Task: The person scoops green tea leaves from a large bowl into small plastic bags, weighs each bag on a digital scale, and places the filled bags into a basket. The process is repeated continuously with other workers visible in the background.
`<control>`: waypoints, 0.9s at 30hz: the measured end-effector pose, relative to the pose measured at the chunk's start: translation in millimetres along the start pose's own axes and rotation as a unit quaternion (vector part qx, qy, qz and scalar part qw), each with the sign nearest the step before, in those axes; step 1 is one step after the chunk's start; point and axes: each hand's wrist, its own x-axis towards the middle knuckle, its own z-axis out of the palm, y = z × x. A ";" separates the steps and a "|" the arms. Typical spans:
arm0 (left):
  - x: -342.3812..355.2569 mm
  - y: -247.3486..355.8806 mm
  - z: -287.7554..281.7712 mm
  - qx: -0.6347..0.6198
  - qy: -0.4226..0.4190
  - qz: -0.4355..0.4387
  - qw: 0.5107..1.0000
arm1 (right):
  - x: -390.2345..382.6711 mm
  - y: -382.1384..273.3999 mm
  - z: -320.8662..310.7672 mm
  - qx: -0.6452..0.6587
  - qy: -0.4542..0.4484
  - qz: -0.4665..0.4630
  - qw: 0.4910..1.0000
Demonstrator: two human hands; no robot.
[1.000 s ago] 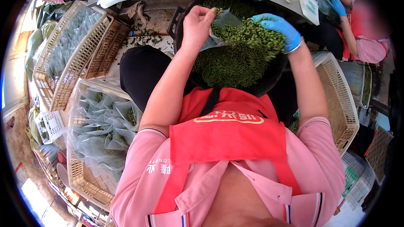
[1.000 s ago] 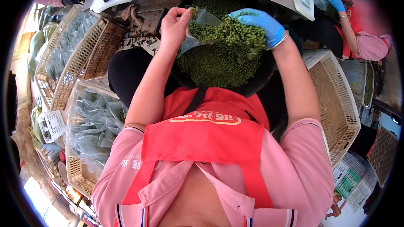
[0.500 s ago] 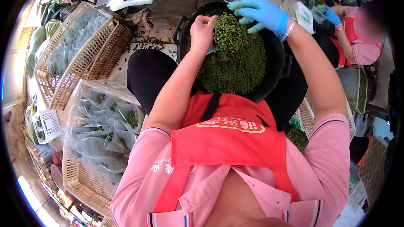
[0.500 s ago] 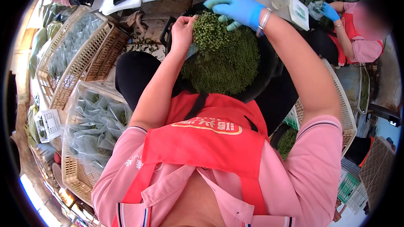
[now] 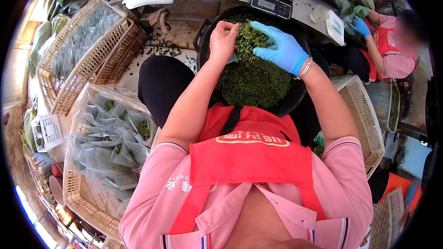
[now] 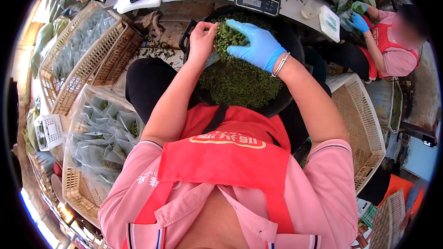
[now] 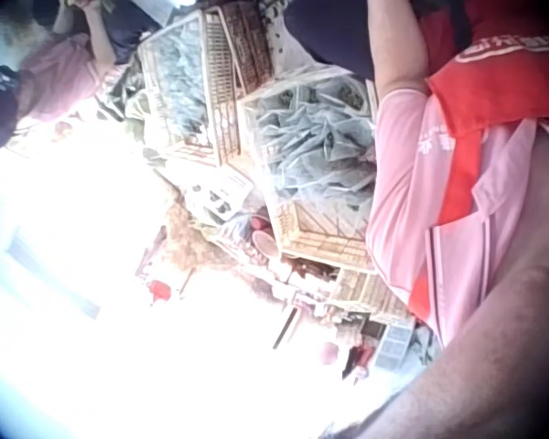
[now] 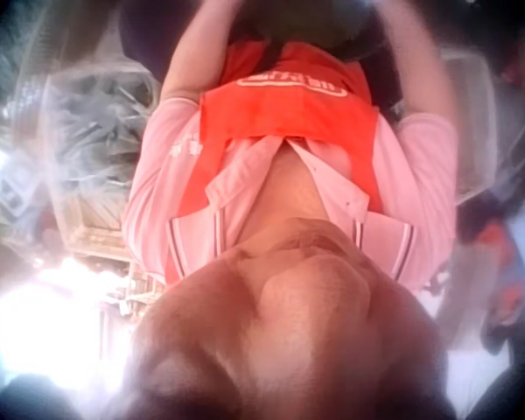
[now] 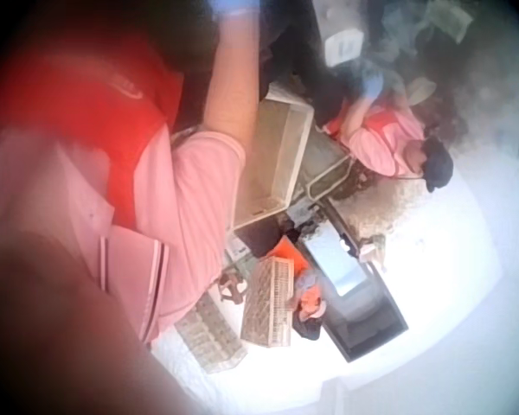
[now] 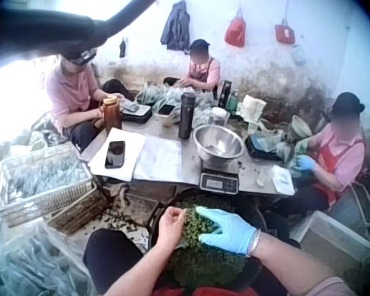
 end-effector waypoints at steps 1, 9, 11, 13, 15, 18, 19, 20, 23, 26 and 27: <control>0.8 -1.8 -2.2 -0.007 0.003 0.000 1.000 | -0.5 -15.5 -4.5 -0.032 -0.026 0.007 0.999; 8.9 -6.4 -27.8 -0.031 0.009 0.003 0.999 | 6.2 0.5 31.7 -0.142 -0.117 -0.088 0.979; 4.2 -3.2 -31.2 0.005 0.025 0.018 0.999 | 20.1 2.2 55.0 -0.202 -0.144 -0.079 0.965; 0.7 -8.3 -33.2 0.042 0.033 0.030 0.998 | 46.2 4.6 71.2 -0.222 -0.279 0.024 0.934; -5.8 -2.7 -32.3 0.071 0.026 0.027 0.997 | 68.5 12.9 82.5 -0.260 -0.381 0.078 0.884; 2.4 -11.6 -35.1 0.036 0.032 0.034 0.998 | 75.6 7.9 83.0 -0.249 -0.366 0.062 0.895; 6.3 -13.8 -37.6 0.018 0.038 0.036 0.998 | 67.7 4.6 70.9 -0.225 -0.316 0.039 0.921; 8.7 -14.5 -43.7 0.009 0.029 0.023 0.999 | 58.9 -2.2 58.8 -0.199 -0.272 0.015 0.941; 9.8 -10.9 -49.4 0.066 0.010 -0.018 0.998 | 37.0 2.3 33.7 -0.102 -0.184 -0.023 0.977; 3.1 -6.0 -45.0 0.070 -0.009 -0.020 0.997 | 41.8 9.1 49.4 -0.188 -0.257 -0.004 0.948; 2.3 -4.9 -40.8 0.071 -0.019 -0.018 0.997 | 46.0 19.7 63.0 -0.202 -0.287 0.017 0.936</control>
